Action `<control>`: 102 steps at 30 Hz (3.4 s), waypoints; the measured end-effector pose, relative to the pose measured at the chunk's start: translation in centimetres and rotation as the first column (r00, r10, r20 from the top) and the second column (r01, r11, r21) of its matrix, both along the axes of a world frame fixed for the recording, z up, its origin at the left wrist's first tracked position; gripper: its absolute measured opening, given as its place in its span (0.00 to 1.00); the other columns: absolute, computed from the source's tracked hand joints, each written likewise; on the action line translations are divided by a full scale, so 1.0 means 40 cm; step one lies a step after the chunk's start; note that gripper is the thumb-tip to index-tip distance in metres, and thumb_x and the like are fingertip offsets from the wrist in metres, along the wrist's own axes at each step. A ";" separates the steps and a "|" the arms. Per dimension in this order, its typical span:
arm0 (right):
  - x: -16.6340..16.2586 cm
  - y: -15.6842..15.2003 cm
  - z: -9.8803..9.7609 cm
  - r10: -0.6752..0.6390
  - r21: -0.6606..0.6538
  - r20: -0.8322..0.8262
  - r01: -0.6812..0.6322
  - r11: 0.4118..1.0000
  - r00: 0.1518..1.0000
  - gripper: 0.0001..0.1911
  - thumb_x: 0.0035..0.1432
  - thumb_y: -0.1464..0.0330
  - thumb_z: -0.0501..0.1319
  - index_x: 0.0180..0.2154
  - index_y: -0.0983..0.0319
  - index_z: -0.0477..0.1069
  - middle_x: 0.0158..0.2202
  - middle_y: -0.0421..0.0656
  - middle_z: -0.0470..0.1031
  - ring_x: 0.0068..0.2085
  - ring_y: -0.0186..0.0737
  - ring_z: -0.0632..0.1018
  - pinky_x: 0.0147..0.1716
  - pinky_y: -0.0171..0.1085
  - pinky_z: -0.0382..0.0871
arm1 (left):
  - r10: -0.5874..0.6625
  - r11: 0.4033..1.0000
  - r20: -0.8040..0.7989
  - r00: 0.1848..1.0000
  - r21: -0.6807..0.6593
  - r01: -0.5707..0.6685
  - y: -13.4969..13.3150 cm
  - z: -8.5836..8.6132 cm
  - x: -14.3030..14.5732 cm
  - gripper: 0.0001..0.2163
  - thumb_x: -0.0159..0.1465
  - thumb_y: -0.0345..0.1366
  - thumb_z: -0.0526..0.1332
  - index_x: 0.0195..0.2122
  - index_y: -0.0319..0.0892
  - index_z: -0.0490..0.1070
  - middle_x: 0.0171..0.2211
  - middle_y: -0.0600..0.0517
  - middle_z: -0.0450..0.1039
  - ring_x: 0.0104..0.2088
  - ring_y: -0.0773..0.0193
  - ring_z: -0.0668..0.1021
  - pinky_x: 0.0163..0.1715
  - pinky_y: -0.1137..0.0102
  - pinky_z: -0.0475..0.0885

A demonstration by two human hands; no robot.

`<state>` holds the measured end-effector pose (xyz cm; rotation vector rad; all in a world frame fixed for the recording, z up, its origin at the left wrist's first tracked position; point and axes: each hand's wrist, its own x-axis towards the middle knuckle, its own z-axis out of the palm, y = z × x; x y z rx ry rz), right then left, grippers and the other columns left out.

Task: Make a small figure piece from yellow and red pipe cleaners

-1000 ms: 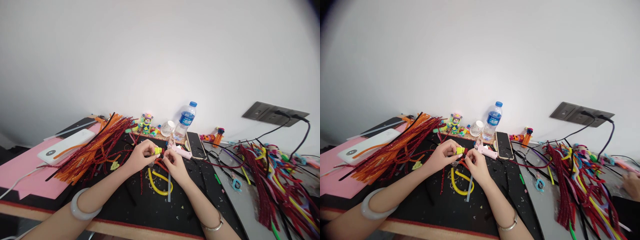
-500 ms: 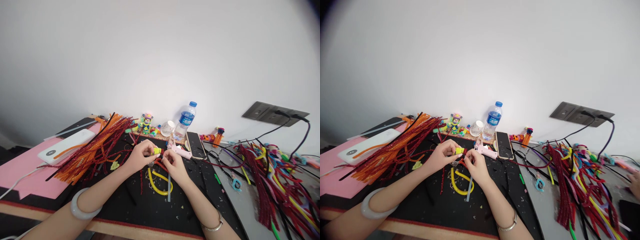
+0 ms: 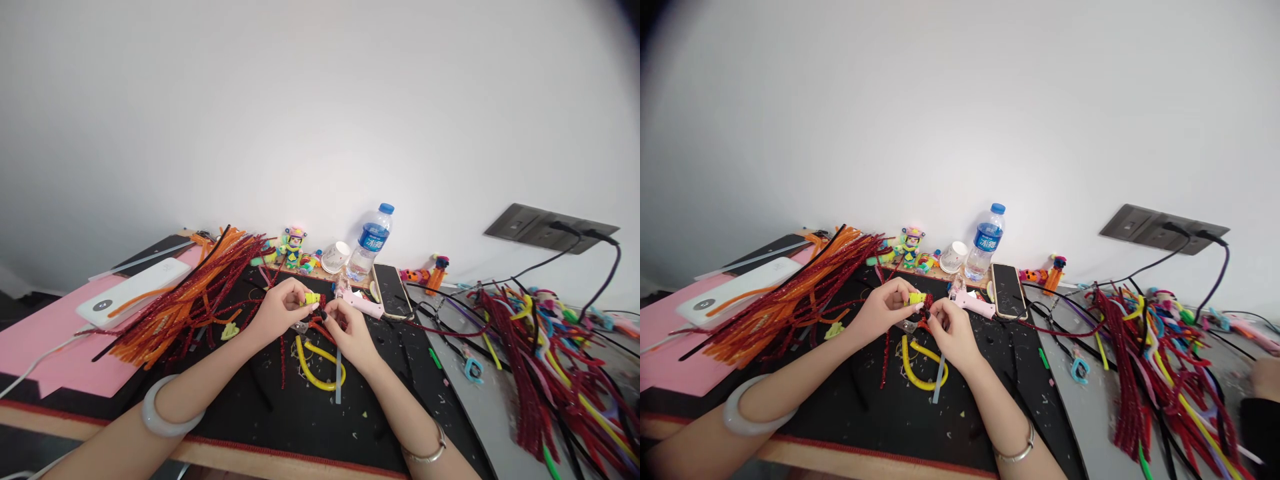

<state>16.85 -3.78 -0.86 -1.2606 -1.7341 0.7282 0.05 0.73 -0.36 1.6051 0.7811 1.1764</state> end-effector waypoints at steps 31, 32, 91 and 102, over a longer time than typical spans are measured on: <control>0.011 0.013 -0.021 -0.070 0.090 -0.025 0.072 0.993 0.997 0.15 0.55 0.72 0.54 0.45 0.61 0.70 0.34 0.44 0.74 0.31 0.37 0.74 0.33 0.37 0.68 | -0.134 0.964 0.132 0.982 -0.212 0.160 0.012 -0.022 0.004 0.14 0.55 0.35 0.62 0.34 0.43 0.54 0.35 0.56 0.62 0.31 0.70 0.76 0.37 0.67 0.74; 0.011 0.012 -0.021 -0.070 0.087 -0.025 0.072 0.994 0.997 0.14 0.55 0.72 0.54 0.45 0.61 0.70 0.34 0.44 0.74 0.31 0.37 0.74 0.33 0.37 0.68 | -0.134 0.965 0.125 0.983 -0.209 0.158 0.012 -0.023 0.004 0.13 0.55 0.35 0.62 0.34 0.43 0.55 0.35 0.56 0.62 0.31 0.70 0.76 0.37 0.67 0.74; -0.003 0.005 -0.011 -0.102 0.062 -0.085 0.107 0.992 0.991 0.11 0.54 0.71 0.56 0.41 0.62 0.67 0.30 0.40 0.70 0.25 0.31 0.67 0.23 0.32 0.62 | -0.137 0.930 0.011 0.990 -0.344 0.133 -0.011 0.008 0.010 0.12 0.55 0.41 0.62 0.33 0.39 0.62 0.21 0.55 0.71 0.24 0.67 0.77 0.29 0.70 0.71; -0.008 0.006 -0.011 -0.064 -0.032 -0.298 0.057 0.998 0.953 0.10 0.53 0.71 0.58 0.40 0.61 0.66 0.34 0.42 0.71 0.28 0.33 0.69 0.28 0.33 0.66 | -0.173 0.931 0.052 0.984 -0.319 0.181 -0.003 -0.007 0.008 0.12 0.54 0.38 0.63 0.34 0.39 0.62 0.29 0.55 0.71 0.29 0.66 0.77 0.33 0.70 0.72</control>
